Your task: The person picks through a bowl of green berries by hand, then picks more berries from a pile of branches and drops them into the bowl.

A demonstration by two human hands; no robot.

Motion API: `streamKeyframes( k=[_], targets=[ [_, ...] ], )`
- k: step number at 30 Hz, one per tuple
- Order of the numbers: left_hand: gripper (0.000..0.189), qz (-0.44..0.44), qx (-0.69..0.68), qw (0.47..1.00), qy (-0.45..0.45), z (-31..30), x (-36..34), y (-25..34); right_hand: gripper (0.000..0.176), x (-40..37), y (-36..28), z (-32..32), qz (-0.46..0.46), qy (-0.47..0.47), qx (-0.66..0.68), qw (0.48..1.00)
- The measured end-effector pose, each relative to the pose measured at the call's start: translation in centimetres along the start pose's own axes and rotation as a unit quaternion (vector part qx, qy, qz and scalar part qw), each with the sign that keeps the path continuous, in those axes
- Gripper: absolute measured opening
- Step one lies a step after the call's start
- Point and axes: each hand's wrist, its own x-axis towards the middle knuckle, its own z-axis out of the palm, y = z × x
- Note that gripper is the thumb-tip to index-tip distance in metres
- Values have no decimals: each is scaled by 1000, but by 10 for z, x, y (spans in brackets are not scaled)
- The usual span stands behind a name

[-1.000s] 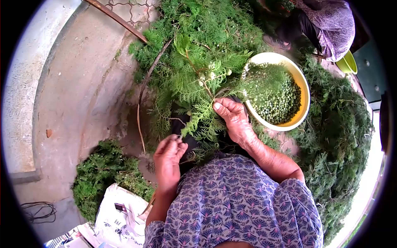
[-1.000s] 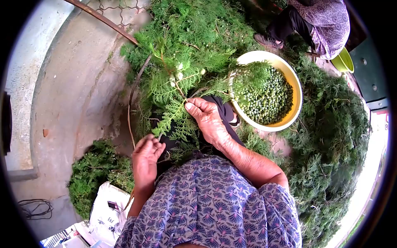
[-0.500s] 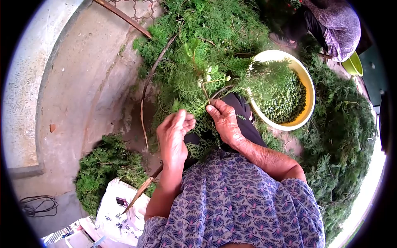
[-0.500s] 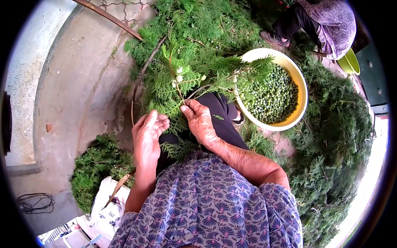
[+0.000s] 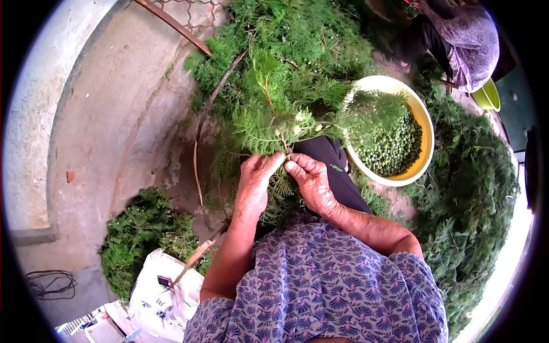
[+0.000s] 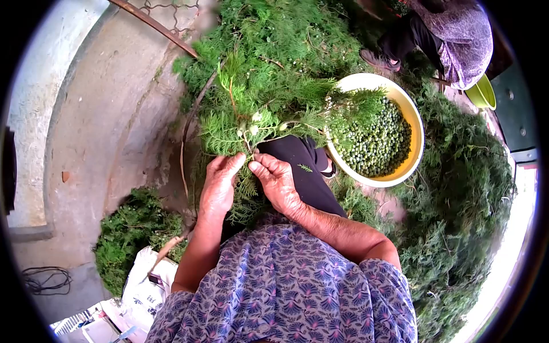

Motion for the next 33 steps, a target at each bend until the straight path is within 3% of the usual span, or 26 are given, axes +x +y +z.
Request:
streamKeyframes(
  k=[1,3,5,9,11,12,13,15,16,17,19,21,23,25,26,28,33],
  targets=[
    [9,25,-54,998,23,8,0,4,17,-4,0,1,2,-1,-1,1000],
    [13,37,-94,993,63,-4,2,-6,17,-9,0,4,62,4,-26,998],
    [19,54,-172,974,139,0,6,-8,17,-12,3,1,66,-4,-11,998],
    [12,93,-175,969,145,9,1,1,18,-11,4,2,109,-46,-89,989],
    [11,116,-144,973,137,9,-1,2,22,-11,-6,4,58,-115,-267,955],
    [12,128,-84,977,147,11,-4,-4,24,-15,-22,1,10,-132,-375,917],
    [13,138,-26,978,157,7,-1,-11,25,-17,-29,1,-75,-118,-400,906],
    [15,148,-12,980,133,-1,-2,-19,22,-15,-45,-8,-116,-143,-431,883],
    [15,155,50,979,118,-2,-3,-18,15,-14,-65,-5,-23,-108,-411,905],
    [16,161,111,975,102,-2,-4,-18,6,-11,-71,-5,-115,-83,-361,922],
    [16,199,118,970,78,0,-3,-21,13,-1,-95,4,-144,-54,-314,937],
    [17,200,189,960,39,5,-8,-13,21,21,-97,5,-276,-142,-259,915],
    [17,220,225,949,26,7,-6,-14,24,40,-97,14,-277,-159,-246,915],
    [17,232,263,936,11,9,-7,-11,24,56,-93,18,-335,-192,-410,827],
    [15,222,251,942,13,6,-7,-13,24,56,-89,16,-334,-192,-410,827],
    [15,232,241,942,15,4,-5,-16,25,55,-79,13,-199,-221,-447,844],
    [14,224,238,945,24,5,-10,-14,20,46,-72,8,-186,-179,-444,858]
  ],
)
